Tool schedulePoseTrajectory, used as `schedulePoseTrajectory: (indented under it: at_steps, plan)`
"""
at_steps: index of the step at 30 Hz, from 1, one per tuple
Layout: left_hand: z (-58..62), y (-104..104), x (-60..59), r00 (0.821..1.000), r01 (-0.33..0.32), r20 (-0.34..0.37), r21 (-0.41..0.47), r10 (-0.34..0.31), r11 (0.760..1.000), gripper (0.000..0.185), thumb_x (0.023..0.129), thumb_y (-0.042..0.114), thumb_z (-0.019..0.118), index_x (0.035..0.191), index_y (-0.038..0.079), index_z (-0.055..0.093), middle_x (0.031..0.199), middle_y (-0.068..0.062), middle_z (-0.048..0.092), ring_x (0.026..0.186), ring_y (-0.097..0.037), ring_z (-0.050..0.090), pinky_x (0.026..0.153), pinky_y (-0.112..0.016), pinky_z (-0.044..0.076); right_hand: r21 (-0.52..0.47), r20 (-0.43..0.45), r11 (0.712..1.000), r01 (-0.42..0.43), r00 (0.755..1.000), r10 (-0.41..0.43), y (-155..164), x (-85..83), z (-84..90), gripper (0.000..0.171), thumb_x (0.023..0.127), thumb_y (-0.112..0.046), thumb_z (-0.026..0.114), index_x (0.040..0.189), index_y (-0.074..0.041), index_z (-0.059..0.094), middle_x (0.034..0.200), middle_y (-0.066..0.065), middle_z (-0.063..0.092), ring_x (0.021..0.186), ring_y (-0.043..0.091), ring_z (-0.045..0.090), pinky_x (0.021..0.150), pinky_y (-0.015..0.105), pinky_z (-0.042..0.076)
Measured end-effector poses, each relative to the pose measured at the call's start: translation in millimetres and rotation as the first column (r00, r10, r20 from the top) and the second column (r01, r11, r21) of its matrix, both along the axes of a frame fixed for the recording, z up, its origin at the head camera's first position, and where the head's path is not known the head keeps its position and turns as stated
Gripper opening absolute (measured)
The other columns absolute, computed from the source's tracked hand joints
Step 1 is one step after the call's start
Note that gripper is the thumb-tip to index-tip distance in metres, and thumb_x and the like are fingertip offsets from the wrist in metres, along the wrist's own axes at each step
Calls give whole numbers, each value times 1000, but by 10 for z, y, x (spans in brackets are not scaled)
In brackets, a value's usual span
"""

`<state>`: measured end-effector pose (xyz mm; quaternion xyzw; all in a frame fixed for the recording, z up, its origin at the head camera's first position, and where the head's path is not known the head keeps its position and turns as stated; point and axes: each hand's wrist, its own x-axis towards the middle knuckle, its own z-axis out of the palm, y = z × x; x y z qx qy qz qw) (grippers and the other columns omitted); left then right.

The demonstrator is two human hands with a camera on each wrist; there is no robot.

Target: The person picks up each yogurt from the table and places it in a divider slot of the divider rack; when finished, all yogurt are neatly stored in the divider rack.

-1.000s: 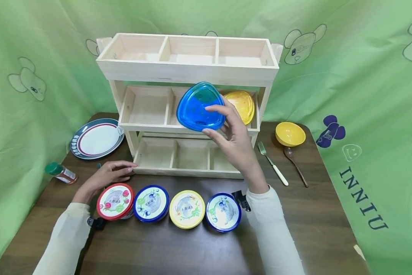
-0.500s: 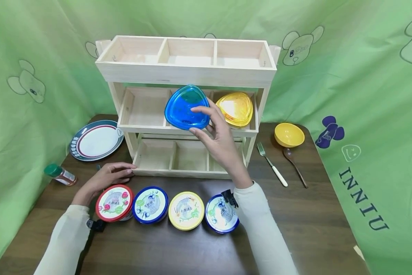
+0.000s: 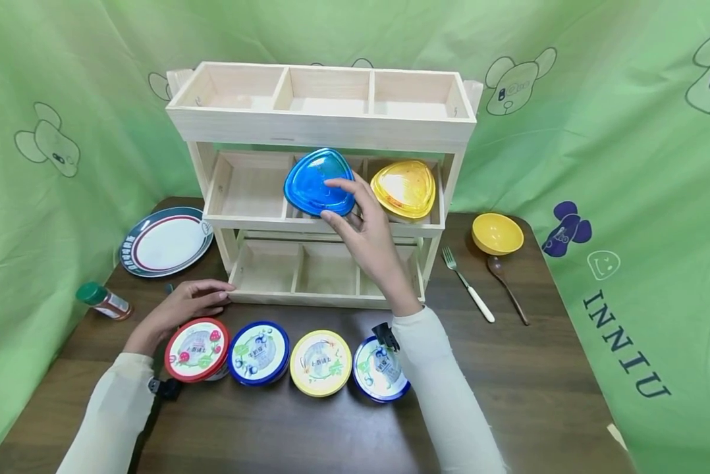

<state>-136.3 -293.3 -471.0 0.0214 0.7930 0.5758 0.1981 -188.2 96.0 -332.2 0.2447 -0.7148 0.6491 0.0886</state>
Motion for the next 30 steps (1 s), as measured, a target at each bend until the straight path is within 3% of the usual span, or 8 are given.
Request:
schedulePoseTrajectory:
  at_steps: [7,12,17,22,27,30]
  plan:
    - [-21,4,-4,1000,-3,1,20,3,1000,38,112,15,62,145,-6,64,147,-28,61,121,-24,68,99,-33,61,28,43,999,45,998,-46,-58,-45,9,44,105,-4,71,147,-1,60,173,17,34,154,37,43,119,49,46]
    - [-32,-2,15,1000,2,8,29,-2,1000,39,112,13,62,145,-8,63,146,-29,60,121,-26,68,100,-34,61,72,83,996,54,995,-60,-86,-54,3,54,105,-8,72,157,-8,57,177,19,25,157,37,38,122,48,43]
    - [-15,-6,-8,1000,-4,1,20,4,1000,38,112,15,63,145,-6,64,146,-28,61,123,-27,68,99,-34,61,101,68,992,71,995,-78,-82,-43,-6,66,104,-9,75,165,-14,49,179,19,18,161,39,30,124,52,38]
    - [-21,-4,-18,1000,-5,1,14,5,1000,38,112,14,62,145,-5,64,147,-27,61,126,-30,67,100,-34,61,121,36,988,93,994,-98,-34,11,-8,67,105,-12,75,166,-16,48,180,16,17,160,38,31,124,54,39]
    - [-21,3,0,1000,5,-6,14,-5,1000,39,113,13,61,146,-6,63,148,-29,59,128,-36,66,101,-36,61,161,-14,979,128,992,-127,45,118,29,60,106,-14,73,163,-16,53,179,13,24,159,29,35,122,52,42]
    - [-9,7,13,1000,4,-5,22,-4,1000,39,113,13,61,146,-7,62,148,-30,59,128,-35,66,101,-36,61,145,-38,978,151,988,-147,116,214,70,53,107,-13,71,158,-11,57,170,13,43,152,26,49,119,46,48]
